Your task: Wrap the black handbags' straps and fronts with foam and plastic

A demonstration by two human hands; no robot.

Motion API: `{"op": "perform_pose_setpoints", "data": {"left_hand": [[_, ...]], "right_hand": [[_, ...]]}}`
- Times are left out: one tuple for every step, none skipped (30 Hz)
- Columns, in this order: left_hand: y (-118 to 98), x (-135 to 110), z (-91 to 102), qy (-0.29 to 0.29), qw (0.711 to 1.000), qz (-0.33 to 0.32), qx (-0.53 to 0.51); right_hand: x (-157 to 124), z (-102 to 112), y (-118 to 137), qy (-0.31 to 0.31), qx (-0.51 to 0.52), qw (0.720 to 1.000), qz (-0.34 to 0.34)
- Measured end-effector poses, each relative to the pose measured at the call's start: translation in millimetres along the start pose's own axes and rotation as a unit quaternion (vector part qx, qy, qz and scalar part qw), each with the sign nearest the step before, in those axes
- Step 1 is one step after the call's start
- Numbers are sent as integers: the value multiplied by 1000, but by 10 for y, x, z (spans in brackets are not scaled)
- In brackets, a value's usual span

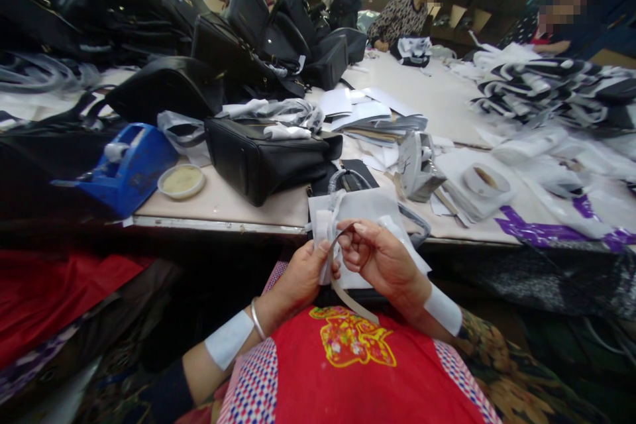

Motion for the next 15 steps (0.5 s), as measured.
{"op": "perform_pose_setpoints", "data": {"left_hand": [[-2, -1, -3, -1, 1000, -1, -1], [-5, -3, -9, -1, 1000, -1, -2], [-9, -6, -16, -1, 1000, 0, -3], [-15, -10, -24, -1, 1000, 1, -5], [-20, -14, -31, 0, 1000, 3, -7], [-25, -18, -38, 0, 1000, 4, -9], [-29, -21, -43, 0, 1000, 5, -11], [-31, -23, -45, -1, 1000, 6, -14], [-31, -24, -46, -2, 1000, 6, -15], [-30, -23, -43, -3, 1000, 6, -14], [-27, -22, -40, -4, 1000, 6, -13], [-23, -19, -35, -2, 1000, 7, -11], [-20, -16, -29, 0, 1000, 7, -9], [-17, -13, -25, 2, 1000, 7, -7], [-15, -10, -22, 5, 1000, 7, -7]], "right_hand": [[0, -1, 0, -1, 1, 1000, -1], [0, -1, 0, -2, 2, 1000, -2], [0, -1, -1, -4, 2, 1000, -3], [0, -1, -2, -5, 2, 1000, -4], [-1, -1, -4, -6, 2, 1000, -4], [-1, -1, -5, -6, 1, 1000, -4], [-2, -1, -7, -5, 1, 1000, -4], [-2, 0, -9, -4, 0, 1000, -4], [-2, 1, -10, -4, -1, 1000, -5], [-1, 5, -10, -4, -1, 1000, -6], [-1, 11, -9, -4, -2, 1000, -7], [0, 20, -6, -4, -3, 1000, -9], [1, 31, -1, -3, -4, 1000, -13], [1, 43, 6, -2, -5, 1000, -17], [0, 56, 16, 0, -6, 1000, -22]]}}
Point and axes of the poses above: each hand's wrist, its own x-axis towards the middle knuckle, its own z-axis out of the back of the hand, y = z × x, the point moved 1 cm from there along x, towards the middle knuckle
